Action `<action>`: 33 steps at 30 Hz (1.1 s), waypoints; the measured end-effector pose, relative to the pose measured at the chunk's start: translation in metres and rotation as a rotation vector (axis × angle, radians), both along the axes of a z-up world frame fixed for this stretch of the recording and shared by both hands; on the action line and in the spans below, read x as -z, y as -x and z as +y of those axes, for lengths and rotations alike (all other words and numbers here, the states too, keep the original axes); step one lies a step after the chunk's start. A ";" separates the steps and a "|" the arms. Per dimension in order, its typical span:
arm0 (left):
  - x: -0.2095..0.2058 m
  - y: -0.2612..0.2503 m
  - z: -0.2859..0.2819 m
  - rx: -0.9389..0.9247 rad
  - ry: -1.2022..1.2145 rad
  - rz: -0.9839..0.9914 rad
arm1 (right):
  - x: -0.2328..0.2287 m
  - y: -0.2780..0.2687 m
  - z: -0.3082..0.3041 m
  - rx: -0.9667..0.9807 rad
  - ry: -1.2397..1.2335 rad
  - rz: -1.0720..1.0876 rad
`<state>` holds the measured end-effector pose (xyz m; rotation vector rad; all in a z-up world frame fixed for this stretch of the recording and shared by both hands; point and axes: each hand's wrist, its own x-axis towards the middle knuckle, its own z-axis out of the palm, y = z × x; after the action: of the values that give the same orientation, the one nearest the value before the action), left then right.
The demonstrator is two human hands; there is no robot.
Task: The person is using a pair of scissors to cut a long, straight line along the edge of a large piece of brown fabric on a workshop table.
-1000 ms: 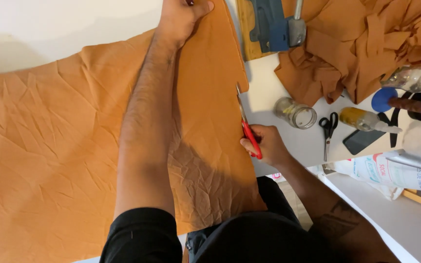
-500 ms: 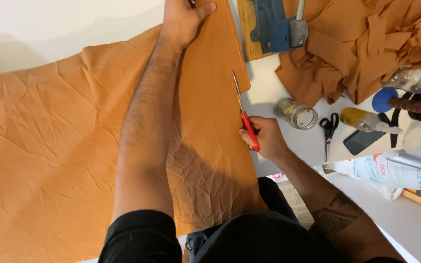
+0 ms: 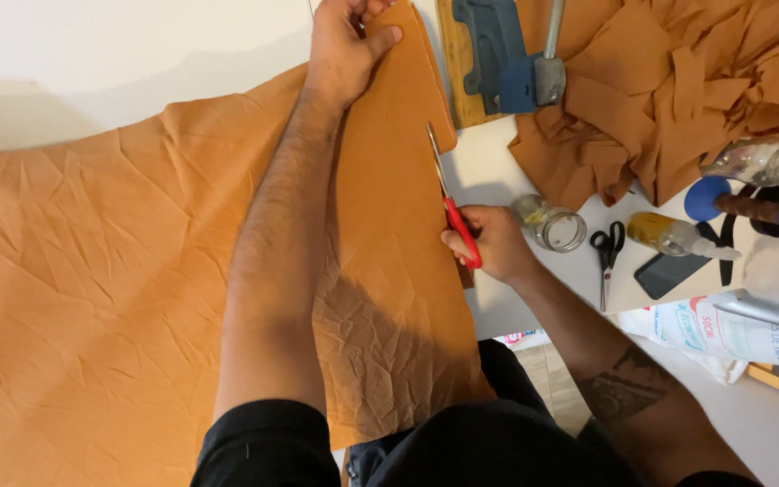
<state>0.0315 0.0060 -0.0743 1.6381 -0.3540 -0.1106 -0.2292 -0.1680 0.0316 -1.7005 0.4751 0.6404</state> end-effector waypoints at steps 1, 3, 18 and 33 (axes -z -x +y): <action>-0.002 0.000 0.000 0.018 0.030 -0.010 | 0.001 -0.007 -0.001 -0.026 0.019 -0.012; 0.002 0.000 0.000 0.031 0.061 -0.006 | -0.002 -0.016 0.002 -0.013 0.041 0.019; -0.019 0.005 0.002 0.019 0.012 0.065 | 0.008 -0.001 0.007 0.020 0.111 -0.086; -0.012 0.003 0.001 0.031 0.062 0.055 | 0.014 -0.050 0.013 0.075 0.050 0.007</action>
<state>0.0287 0.0072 -0.0626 1.5659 -0.3373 -0.1663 -0.1790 -0.1553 0.0177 -1.7192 0.5618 0.5844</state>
